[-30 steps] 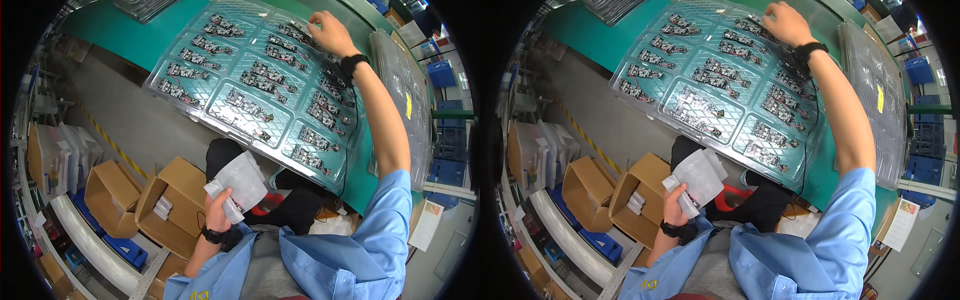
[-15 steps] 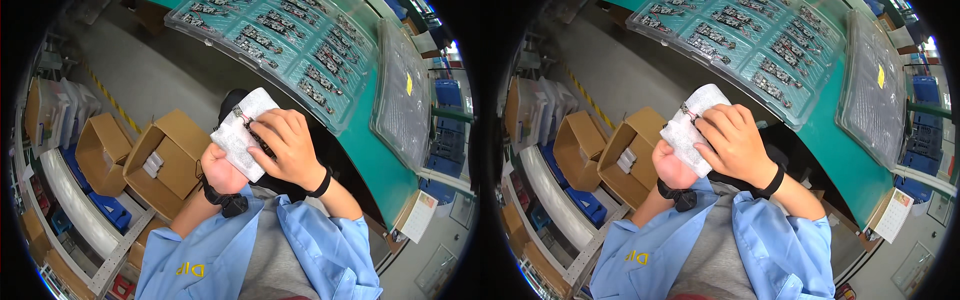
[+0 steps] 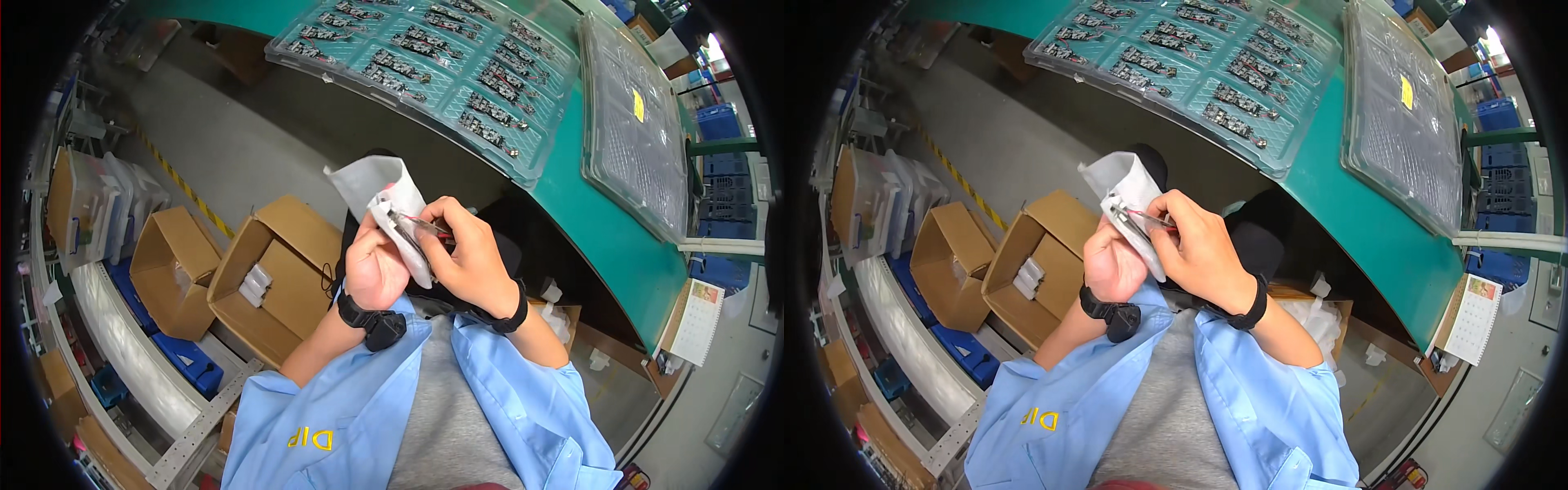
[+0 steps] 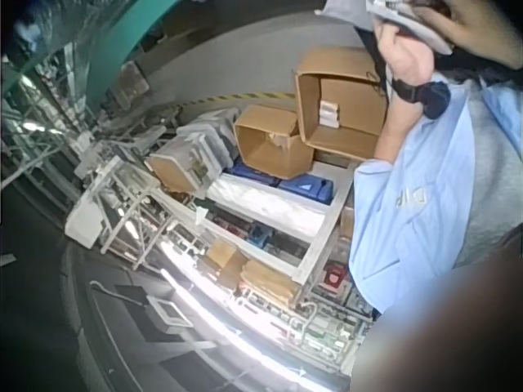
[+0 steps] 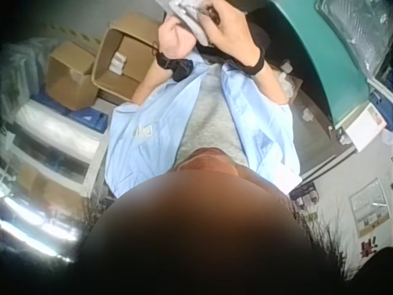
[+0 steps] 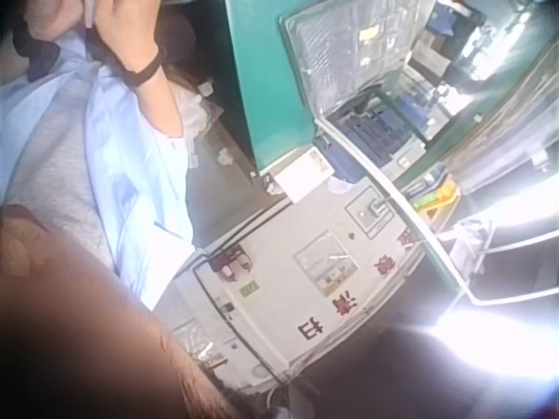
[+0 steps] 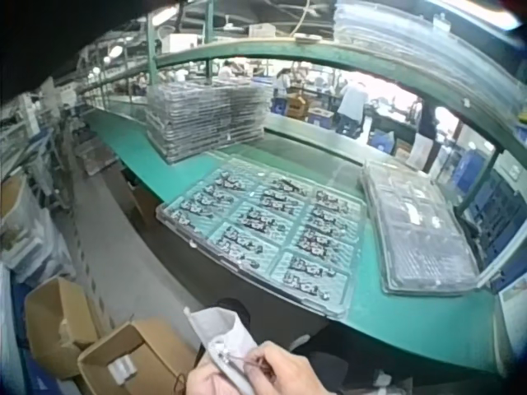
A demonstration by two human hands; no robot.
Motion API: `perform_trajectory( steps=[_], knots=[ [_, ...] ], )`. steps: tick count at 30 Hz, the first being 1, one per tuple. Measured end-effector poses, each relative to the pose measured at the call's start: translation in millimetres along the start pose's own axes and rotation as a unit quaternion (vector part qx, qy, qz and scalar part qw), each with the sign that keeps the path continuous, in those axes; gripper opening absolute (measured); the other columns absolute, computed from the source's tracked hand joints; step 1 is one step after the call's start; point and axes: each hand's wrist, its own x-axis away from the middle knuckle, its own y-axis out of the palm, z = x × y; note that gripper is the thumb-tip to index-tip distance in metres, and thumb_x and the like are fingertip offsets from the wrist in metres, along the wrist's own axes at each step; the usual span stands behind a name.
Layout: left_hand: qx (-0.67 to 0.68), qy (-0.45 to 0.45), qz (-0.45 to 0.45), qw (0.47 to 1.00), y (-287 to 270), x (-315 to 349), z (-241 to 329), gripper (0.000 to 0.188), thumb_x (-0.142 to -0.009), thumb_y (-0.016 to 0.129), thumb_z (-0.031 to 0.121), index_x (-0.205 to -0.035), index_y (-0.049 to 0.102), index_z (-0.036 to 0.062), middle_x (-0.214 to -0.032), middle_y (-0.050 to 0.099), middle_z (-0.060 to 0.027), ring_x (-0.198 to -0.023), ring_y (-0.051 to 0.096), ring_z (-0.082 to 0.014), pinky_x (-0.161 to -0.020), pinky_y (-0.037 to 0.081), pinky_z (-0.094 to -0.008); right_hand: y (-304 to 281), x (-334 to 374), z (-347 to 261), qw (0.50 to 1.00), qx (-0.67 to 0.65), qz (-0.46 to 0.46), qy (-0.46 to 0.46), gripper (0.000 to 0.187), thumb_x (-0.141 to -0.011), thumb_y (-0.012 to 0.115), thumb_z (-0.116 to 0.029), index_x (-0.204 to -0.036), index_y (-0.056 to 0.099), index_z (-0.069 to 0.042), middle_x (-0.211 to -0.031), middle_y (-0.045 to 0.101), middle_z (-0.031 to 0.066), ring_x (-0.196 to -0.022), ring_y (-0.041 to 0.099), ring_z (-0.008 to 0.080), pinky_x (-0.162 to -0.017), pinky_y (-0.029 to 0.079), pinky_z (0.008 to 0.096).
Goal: Individually wrap small electronic components in protective white sheets and place them into a cardboard shipping box.
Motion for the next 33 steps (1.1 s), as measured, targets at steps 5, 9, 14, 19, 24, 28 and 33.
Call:
perform_trajectory(
  steps=[5, 9, 14, 19, 24, 28, 33],
  knots=[
    [0.018, 0.050, 0.069, 0.996, 22, 1, -7, 0.046, -0.096, 0.042, 0.015, -0.140, 0.047, 0.0005, -0.135, 0.057, -0.0155, -0.123, 0.057, -0.0305, -0.109, 0.044, -0.0475, 3, 1, -1, 0.978, 0.155, 0.045, -0.131, 0.018, -0.080, 0.071, -0.004, -0.095, 0.062, -0.003, -0.085, 0.063, 0.0088, -0.069, 0.061, 0.0264, -0.063, 0.048, 0.0355],
    [-0.029, 0.076, 0.033, 0.996, 32, 5, -13, 0.045, -0.095, 0.046, 0.011, -0.139, 0.048, 0.0011, -0.135, 0.057, -0.0148, -0.122, 0.058, -0.0288, -0.107, 0.045, -0.0461, -1, 1, 2, 0.944, 0.256, 0.084, -0.192, 0.020, -0.075, 0.074, -0.004, -0.092, 0.063, -0.006, -0.085, 0.063, 0.0072, -0.066, 0.058, 0.0262, -0.061, 0.045, 0.0354],
    [-0.064, 0.007, 0.071, 0.995, 17, 4, -9, 0.048, -0.094, 0.048, 0.013, -0.139, 0.047, -0.0008, -0.135, 0.057, -0.0148, -0.124, 0.056, -0.0281, -0.108, 0.044, -0.0460, -10, 1, 3, 0.944, 0.231, 0.091, -0.218, 0.024, -0.069, 0.077, -0.004, -0.089, 0.065, -0.006, -0.083, 0.063, 0.0068, -0.066, 0.058, 0.0261, -0.062, 0.044, 0.0350],
    [-0.019, 0.001, 0.077, 0.997, 15, 5, -7, 0.051, -0.089, 0.046, 0.015, -0.137, 0.049, -0.0018, -0.131, 0.059, -0.0185, -0.121, 0.058, -0.0320, -0.107, 0.044, -0.0486, -7, 0, 6, 0.969, 0.175, 0.046, -0.171, 0.021, -0.069, 0.076, -0.003, -0.087, 0.066, -0.004, -0.078, 0.063, 0.0075, -0.067, 0.060, 0.0264, -0.062, 0.046, 0.0348],
    [-0.028, 0.010, 0.068, 0.997, 31, -5, -4, 0.056, -0.085, 0.044, 0.012, -0.138, 0.047, -0.0026, -0.131, 0.059, -0.0184, -0.121, 0.058, -0.0325, -0.108, 0.044, -0.0496, -15, -10, 21, 0.975, 0.158, 0.021, -0.154, 0.018, -0.075, 0.074, -0.003, -0.091, 0.067, -0.002, -0.077, 0.063, 0.0088, -0.066, 0.062, 0.0240, -0.060, 0.047, 0.0334],
    [-0.017, 0.001, 0.092, 0.996, 28, -12, -2, 0.058, -0.083, 0.042, 0.008, -0.139, 0.046, -0.0030, -0.132, 0.059, -0.0179, -0.122, 0.057, -0.0330, -0.109, 0.043, -0.0488, -25, -27, 20, 0.985, 0.139, 0.037, -0.091, 0.014, -0.085, 0.071, -0.006, -0.097, 0.066, -0.001, -0.077, 0.064, 0.0096, -0.064, 0.062, 0.0190, -0.059, 0.047, 0.0314],
    [-0.221, 0.087, 0.205, 0.949, -23, -36, 10, 0.046, -0.087, 0.045, 0.007, -0.131, 0.054, -0.0039, -0.123, 0.063, -0.0142, -0.115, 0.060, -0.0259, -0.102, 0.046, -0.0392, -100, -83, -23, 0.973, 0.229, 0.009, -0.035, 0.016, -0.097, 0.063, -0.016, -0.096, 0.064, 0.000, -0.072, 0.059, 0.0059, -0.061, 0.051, 0.0088, -0.055, 0.040, 0.0272]
  ],
)
